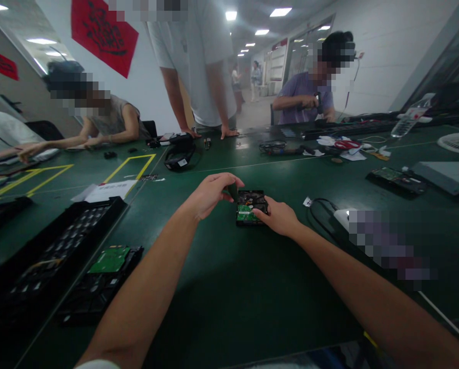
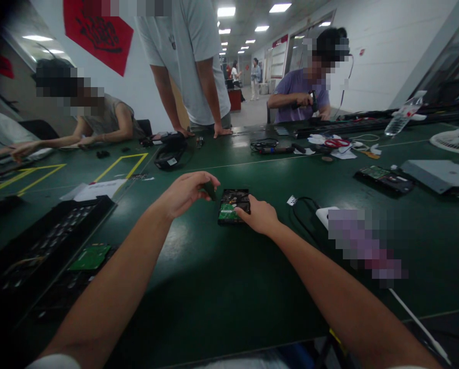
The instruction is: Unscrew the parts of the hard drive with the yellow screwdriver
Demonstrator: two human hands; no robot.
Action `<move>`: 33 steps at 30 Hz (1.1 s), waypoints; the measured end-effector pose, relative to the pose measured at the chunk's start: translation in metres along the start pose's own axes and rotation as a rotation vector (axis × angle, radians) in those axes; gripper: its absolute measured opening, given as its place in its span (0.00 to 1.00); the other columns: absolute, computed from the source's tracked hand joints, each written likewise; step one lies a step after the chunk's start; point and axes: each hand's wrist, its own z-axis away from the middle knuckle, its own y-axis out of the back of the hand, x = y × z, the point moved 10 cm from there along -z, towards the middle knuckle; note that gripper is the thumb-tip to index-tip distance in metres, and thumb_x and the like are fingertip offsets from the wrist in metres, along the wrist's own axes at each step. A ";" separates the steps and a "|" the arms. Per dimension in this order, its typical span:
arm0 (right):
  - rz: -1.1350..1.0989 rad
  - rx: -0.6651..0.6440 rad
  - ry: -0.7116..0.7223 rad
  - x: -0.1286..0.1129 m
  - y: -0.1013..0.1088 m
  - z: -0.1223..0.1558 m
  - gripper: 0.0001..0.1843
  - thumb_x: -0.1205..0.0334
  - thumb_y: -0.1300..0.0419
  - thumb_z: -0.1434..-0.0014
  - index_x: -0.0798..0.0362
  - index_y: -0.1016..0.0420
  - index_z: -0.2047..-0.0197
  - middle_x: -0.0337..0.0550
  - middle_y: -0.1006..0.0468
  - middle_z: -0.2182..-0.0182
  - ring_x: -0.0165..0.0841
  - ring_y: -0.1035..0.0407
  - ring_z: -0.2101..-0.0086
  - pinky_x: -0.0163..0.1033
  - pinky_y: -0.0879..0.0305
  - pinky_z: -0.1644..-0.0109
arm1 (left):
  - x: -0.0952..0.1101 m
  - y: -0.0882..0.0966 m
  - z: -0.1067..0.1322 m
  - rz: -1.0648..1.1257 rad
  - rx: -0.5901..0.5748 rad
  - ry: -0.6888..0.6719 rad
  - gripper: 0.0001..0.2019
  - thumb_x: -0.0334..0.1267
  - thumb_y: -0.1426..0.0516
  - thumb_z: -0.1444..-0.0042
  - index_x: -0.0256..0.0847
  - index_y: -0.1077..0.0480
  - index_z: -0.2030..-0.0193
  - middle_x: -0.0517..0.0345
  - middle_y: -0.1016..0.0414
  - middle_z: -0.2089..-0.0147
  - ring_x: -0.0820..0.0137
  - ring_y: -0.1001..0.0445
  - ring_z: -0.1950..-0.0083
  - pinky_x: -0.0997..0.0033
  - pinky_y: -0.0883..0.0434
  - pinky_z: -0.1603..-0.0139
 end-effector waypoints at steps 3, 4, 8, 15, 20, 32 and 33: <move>-0.003 0.002 0.000 0.001 -0.001 0.000 0.34 0.33 0.50 0.32 0.50 0.33 0.37 0.52 0.18 0.52 0.48 0.22 0.57 0.44 0.32 0.60 | -0.002 -0.002 0.000 0.011 -0.029 0.014 0.12 0.41 0.42 0.43 0.36 0.21 0.60 0.48 0.23 0.58 0.66 0.26 0.58 0.72 0.28 0.67; -0.003 0.003 0.004 0.000 -0.001 0.000 0.34 0.33 0.50 0.32 0.50 0.33 0.37 0.52 0.18 0.53 0.48 0.22 0.57 0.44 0.33 0.60 | -0.003 -0.005 0.000 0.030 -0.047 0.025 0.12 0.41 0.42 0.43 0.36 0.22 0.59 0.47 0.23 0.58 0.65 0.25 0.58 0.72 0.27 0.67; 0.001 0.001 0.010 0.000 -0.001 -0.001 0.34 0.33 0.50 0.32 0.50 0.34 0.36 0.52 0.18 0.52 0.48 0.22 0.57 0.43 0.33 0.61 | -0.010 -0.017 0.001 0.178 -0.092 0.074 0.12 0.41 0.40 0.43 0.37 0.27 0.55 0.47 0.22 0.60 0.63 0.23 0.59 0.69 0.25 0.68; 0.000 -0.005 0.006 0.001 -0.003 -0.001 0.34 0.33 0.50 0.32 0.49 0.34 0.36 0.52 0.18 0.51 0.48 0.23 0.57 0.43 0.34 0.60 | -0.010 -0.017 0.000 0.194 -0.081 0.069 0.10 0.42 0.41 0.42 0.37 0.26 0.61 0.49 0.23 0.60 0.64 0.24 0.57 0.66 0.22 0.63; 0.010 0.012 0.011 0.002 -0.002 -0.002 0.35 0.33 0.51 0.32 0.50 0.34 0.36 0.54 0.18 0.52 0.49 0.23 0.57 0.44 0.34 0.60 | -0.005 -0.013 0.001 0.086 -0.073 0.049 0.12 0.42 0.42 0.42 0.35 0.22 0.62 0.49 0.25 0.59 0.67 0.27 0.58 0.73 0.26 0.68; -0.010 -0.002 0.020 0.002 -0.003 -0.002 0.34 0.33 0.50 0.32 0.51 0.33 0.37 0.54 0.19 0.52 0.47 0.23 0.59 0.42 0.35 0.62 | -0.008 -0.020 0.003 0.163 -0.108 0.073 0.09 0.41 0.42 0.42 0.37 0.27 0.63 0.49 0.24 0.64 0.63 0.23 0.58 0.60 0.20 0.61; -0.011 -0.002 0.021 0.002 -0.003 -0.003 0.35 0.33 0.51 0.32 0.51 0.33 0.37 0.54 0.19 0.52 0.47 0.23 0.59 0.42 0.35 0.62 | -0.007 -0.017 0.002 0.132 -0.094 0.057 0.09 0.41 0.43 0.41 0.36 0.26 0.63 0.49 0.24 0.63 0.63 0.24 0.58 0.61 0.20 0.61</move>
